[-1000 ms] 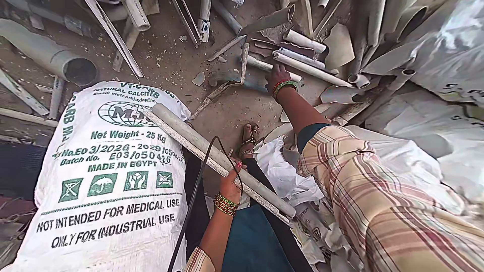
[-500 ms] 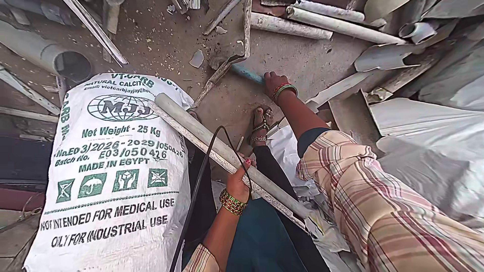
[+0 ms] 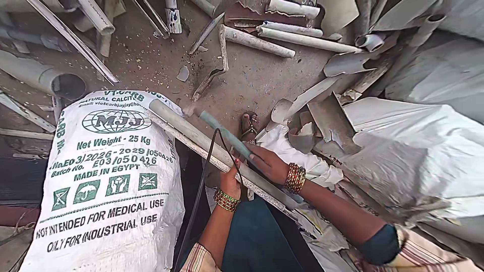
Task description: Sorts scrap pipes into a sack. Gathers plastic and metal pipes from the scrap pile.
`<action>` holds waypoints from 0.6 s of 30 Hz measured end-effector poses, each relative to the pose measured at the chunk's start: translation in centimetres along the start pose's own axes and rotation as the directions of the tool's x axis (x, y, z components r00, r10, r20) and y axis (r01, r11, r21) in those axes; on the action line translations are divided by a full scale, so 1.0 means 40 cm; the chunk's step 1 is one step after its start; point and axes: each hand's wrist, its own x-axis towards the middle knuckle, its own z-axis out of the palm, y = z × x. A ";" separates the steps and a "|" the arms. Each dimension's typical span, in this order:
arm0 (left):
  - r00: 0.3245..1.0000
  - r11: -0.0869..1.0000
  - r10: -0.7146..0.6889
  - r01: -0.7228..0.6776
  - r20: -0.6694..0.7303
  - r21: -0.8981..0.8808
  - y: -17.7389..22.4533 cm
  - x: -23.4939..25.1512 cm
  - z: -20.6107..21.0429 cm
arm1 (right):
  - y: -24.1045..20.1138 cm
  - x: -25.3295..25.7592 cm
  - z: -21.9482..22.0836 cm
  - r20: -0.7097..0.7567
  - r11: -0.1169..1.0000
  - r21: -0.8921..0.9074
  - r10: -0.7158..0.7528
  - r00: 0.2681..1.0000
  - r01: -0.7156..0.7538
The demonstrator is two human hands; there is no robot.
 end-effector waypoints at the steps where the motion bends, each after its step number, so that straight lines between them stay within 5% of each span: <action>1: 0.999 1.000 0.021 -0.021 -0.044 0.007 -0.004 -0.002 0.002 | -0.015 -0.009 0.031 0.032 0.999 0.001 -0.039 0.999 0.039; 10: 0.999 0.997 0.050 -0.049 0.004 -0.067 -0.020 0.002 -0.014 | -0.031 0.002 0.022 0.078 0.986 0.081 -0.153 0.985 0.146; 18: 0.971 0.959 0.071 -0.004 0.229 -0.282 -0.023 0.009 -0.024 | -0.049 0.022 -0.018 0.209 0.837 0.547 -0.121 0.970 -0.013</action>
